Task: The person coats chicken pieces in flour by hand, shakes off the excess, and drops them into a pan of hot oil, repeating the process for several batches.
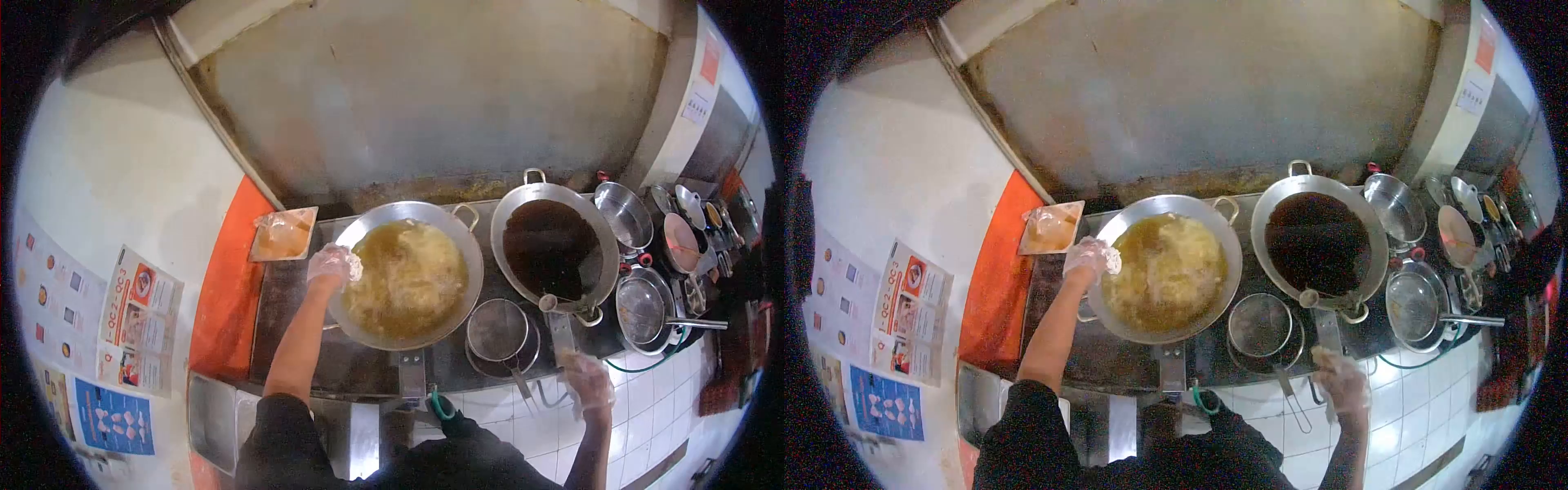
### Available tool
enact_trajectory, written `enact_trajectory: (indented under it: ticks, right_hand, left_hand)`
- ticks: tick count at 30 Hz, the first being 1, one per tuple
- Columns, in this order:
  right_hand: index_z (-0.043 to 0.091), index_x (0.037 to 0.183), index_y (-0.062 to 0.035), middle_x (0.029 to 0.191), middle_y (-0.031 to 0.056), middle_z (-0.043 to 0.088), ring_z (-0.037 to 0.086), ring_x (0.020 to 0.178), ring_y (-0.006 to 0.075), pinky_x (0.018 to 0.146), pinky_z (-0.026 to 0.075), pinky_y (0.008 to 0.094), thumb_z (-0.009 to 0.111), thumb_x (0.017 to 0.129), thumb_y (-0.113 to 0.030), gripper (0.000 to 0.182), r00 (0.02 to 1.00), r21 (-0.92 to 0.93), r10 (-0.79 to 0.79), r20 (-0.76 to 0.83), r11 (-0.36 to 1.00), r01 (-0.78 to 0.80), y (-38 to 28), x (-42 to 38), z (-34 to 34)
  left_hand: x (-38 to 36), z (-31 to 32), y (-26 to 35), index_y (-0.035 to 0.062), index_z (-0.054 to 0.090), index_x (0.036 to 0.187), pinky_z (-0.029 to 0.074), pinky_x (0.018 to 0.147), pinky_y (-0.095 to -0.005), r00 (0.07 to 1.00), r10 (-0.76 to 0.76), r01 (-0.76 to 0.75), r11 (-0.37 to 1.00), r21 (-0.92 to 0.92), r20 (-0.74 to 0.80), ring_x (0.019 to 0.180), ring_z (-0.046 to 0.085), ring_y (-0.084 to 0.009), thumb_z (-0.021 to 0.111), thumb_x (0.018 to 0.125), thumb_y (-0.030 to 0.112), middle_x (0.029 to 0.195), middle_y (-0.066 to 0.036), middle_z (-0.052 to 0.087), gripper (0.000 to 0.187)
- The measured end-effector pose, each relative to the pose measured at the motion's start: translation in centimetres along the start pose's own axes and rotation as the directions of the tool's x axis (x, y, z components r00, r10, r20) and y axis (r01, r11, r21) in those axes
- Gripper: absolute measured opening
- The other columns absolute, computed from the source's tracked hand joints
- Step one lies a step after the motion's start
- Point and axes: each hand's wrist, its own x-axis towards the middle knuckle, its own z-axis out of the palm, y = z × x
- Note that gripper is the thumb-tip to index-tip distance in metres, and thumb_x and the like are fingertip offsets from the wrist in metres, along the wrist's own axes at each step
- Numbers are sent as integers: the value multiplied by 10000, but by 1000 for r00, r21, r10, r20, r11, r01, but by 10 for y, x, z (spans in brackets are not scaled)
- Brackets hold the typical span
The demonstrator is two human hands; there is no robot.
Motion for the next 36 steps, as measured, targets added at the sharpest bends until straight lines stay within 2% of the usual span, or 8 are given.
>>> enact_trajectory:
  ticks: [7, 13, 17, 20, 26, 29, 31, 36]
  right_hand:
    - [614, 1125, -1, 1018, 93, 649, 601, 863, 153, 740, 489, 293, 665, 769, -172, 397, 945, 63, 295, -138, 955, -289, 18, -45, -22]
    - [609, 1125, 13, 1034, 95, 645, 601, 862, 165, 751, 483, 272, 677, 744, -112, 407, 949, 56, 262, -175, 965, -257, -2, -40, -8]
    - [589, 1153, 8, 1121, 119, 625, 597, 961, 180, 836, 483, 305, 645, 764, -27, 395, 941, 209, 338, 35, 918, -337, -1, -17, 27]
    - [550, 1192, 11, 1257, 167, 545, 538, 1137, 253, 932, 445, 350, 587, 787, 65, 410, 925, 453, 64, 375, 858, -243, -21, -1, 75]
    - [524, 1231, 11, 1336, 213, 466, 491, 1203, 304, 953, 431, 385, 585, 798, 79, 443, 509, 517, -393, 766, 847, -122, -77, -6, 227]
    - [524, 1224, 26, 1308, 204, 495, 517, 1172, 293, 938, 448, 375, 615, 807, 26, 426, 301, 331, -245, 922, 901, -280, -90, -50, 316]
    - [508, 1265, -16, 1260, 133, 547, 536, 1111, 194, 919, 459, 325, 679, 769, -35, 526, 136, 194, -190, 972, 981, -14, -102, -77, 365]
    - [591, 1163, -81, 1162, 120, 608, 588, 1024, 241, 899, 465, 352, 666, 777, -235, 422, -247, 415, -367, 897, 504, 757, -52, -130, 523]
  left_hand:
    - [67, 85, -23, 127, 653, 1049, 506, 846, -328, 962, 263, -270, 891, 366, 68, 1004, 611, -219, 571, 785, 202, 1029, -68, 660, 286]
    - [49, 38, -26, 115, 655, 1022, 464, 879, -371, 961, 73, -47, 994, 102, -267, 994, 598, -248, 502, 796, 150, 1050, -92, 644, 275]
    - [-34, -16, -53, 99, 644, 1047, 450, 898, -408, 949, -23, 31, 999, 19, -315, 1013, 581, -300, 452, 811, 105, 1099, -121, 623, 304]
    - [-146, -70, -62, 72, 627, 1119, 429, 946, -352, 857, -153, -54, 923, -380, -492, 1042, 576, -278, 455, 796, 26, 1135, -113, 618, 369]
    - [-368, -54, -97, 67, 621, 1136, 408, 948, -312, 693, -636, 239, 648, -723, -341, 1057, 575, -246, 453, 823, 7, 1125, -115, 625, 360]
    - [-490, -37, -106, 68, 624, 1094, 430, 905, -323, 546, -779, 572, 616, -542, -309, 1033, 580, -260, 473, 863, 58, 1074, -118, 634, 276]
    - [-538, -35, -87, 67, 622, 1079, 445, 886, -339, 376, -914, 738, 396, -546, -155, 999, 592, -268, 503, 864, 92, 1050, -118, 639, 247]
    - [-615, 69, -82, 100, 624, 1087, 479, 835, -375, 691, -720, 680, 613, -403, 71, 943, 607, -283, 580, 825, 230, 1033, -147, 637, 296]
